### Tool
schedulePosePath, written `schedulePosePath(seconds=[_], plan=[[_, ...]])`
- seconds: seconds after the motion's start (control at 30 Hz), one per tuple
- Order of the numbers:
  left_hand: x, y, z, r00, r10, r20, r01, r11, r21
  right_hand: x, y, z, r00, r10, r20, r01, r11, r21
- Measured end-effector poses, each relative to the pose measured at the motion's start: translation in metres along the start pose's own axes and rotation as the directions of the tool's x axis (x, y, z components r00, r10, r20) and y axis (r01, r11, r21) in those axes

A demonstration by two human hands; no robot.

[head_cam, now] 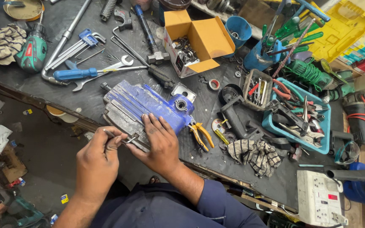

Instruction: The person wipes a blue motorcycle engine cover with a rag, then uses a long hex key to loosen and remove fasteners from the cover on the workbench, handling small parts and a box of components while working at the bench.

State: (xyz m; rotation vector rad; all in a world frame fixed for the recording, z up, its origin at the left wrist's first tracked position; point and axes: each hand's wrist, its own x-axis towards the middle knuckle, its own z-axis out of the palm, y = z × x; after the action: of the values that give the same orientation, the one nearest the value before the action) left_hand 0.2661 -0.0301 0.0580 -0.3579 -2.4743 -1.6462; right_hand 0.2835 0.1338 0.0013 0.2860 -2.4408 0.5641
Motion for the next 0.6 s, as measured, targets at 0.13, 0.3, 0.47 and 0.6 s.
schedulePosePath(seconds=[0.13, 0.3, 0.47, 0.6], plan=[[0.0024, 0.0014, -0.0019, 1.000, -0.005, 0.015, 0.005, 1.000, 0.029, -0.0011, 0.0013, 0.0003, 1.000, -0.002, 0.008, 0.002, 1.000, 0.010], [-0.0032, 0.0024, -0.0004, 0.994, 0.090, 0.064, -0.096, 0.990, 0.106, -0.0019, 0.0023, 0.0013, 1.000, -0.010, -0.003, 0.010, 1.000, 0.017], [-0.0055, -0.0006, -0.0010, 0.966, 0.227, 0.123, -0.246, 0.954, 0.174, -0.0036, 0.0030, 0.0023, 1.000, -0.003, -0.018, 0.002, 1.000, -0.007], [-0.0025, -0.0022, -0.0016, 0.983, 0.140, 0.121, -0.153, 0.983, 0.099, -0.0052, 0.0040, 0.0028, 1.000, -0.025, 0.007, 0.025, 1.000, -0.005]])
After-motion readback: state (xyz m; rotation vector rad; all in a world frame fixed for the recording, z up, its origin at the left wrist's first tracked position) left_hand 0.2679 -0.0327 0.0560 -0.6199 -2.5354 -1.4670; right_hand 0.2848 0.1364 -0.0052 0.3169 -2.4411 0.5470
